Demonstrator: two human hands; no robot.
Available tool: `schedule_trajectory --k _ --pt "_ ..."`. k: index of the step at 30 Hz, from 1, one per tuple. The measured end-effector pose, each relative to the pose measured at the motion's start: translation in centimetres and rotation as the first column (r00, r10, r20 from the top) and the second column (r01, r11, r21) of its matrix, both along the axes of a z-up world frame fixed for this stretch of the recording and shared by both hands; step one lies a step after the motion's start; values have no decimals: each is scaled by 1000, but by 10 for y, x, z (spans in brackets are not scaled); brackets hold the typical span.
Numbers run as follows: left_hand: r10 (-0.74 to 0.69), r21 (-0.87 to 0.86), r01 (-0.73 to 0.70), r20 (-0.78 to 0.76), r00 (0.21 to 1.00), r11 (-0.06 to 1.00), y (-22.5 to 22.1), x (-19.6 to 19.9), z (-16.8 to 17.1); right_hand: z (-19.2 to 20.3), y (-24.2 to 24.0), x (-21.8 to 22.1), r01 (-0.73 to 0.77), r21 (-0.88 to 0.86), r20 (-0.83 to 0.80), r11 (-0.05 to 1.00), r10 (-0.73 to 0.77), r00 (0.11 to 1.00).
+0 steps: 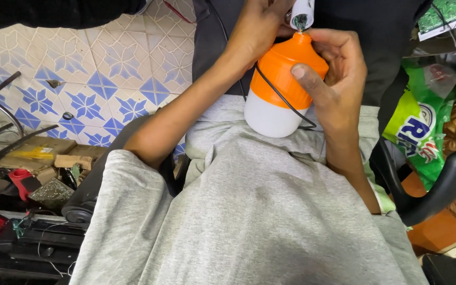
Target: Assembling a portable LED light bulb by connecting and fitting the internal circuit board into the housing.
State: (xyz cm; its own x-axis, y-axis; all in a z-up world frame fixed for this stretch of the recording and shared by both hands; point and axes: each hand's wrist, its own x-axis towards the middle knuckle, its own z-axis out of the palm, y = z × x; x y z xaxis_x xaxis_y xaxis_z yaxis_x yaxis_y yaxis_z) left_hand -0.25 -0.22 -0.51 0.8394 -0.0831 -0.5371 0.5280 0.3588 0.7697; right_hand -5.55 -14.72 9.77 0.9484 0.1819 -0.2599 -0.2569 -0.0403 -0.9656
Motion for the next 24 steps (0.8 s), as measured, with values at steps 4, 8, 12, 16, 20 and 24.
schedule_trajectory --k 4,8,12,16,20,24 --pt "1 17 -1 12 1000 1000 0 1 5 -2 0 -2 10 19 -17 1000 -10 1000" --pt "-7 38 8 -20 1000 999 0 0 2 -4 1 -3 41 42 -28 998 -40 999" --pt "-38 86 42 -51 998 995 1 0 1 -9 0 -4 70 47 -13 996 -69 998" --pt "-43 65 45 -35 998 997 2 0 5 -7 1 -3 76 32 -6 997 -75 997" --pt "-41 65 47 -83 996 997 2 -3 -1 -6 2 -4 77 10 9 997 -77 997" --pt "-40 74 44 -50 998 996 6 -10 -21 -3 3 -3 78 18 17 997 -78 997"
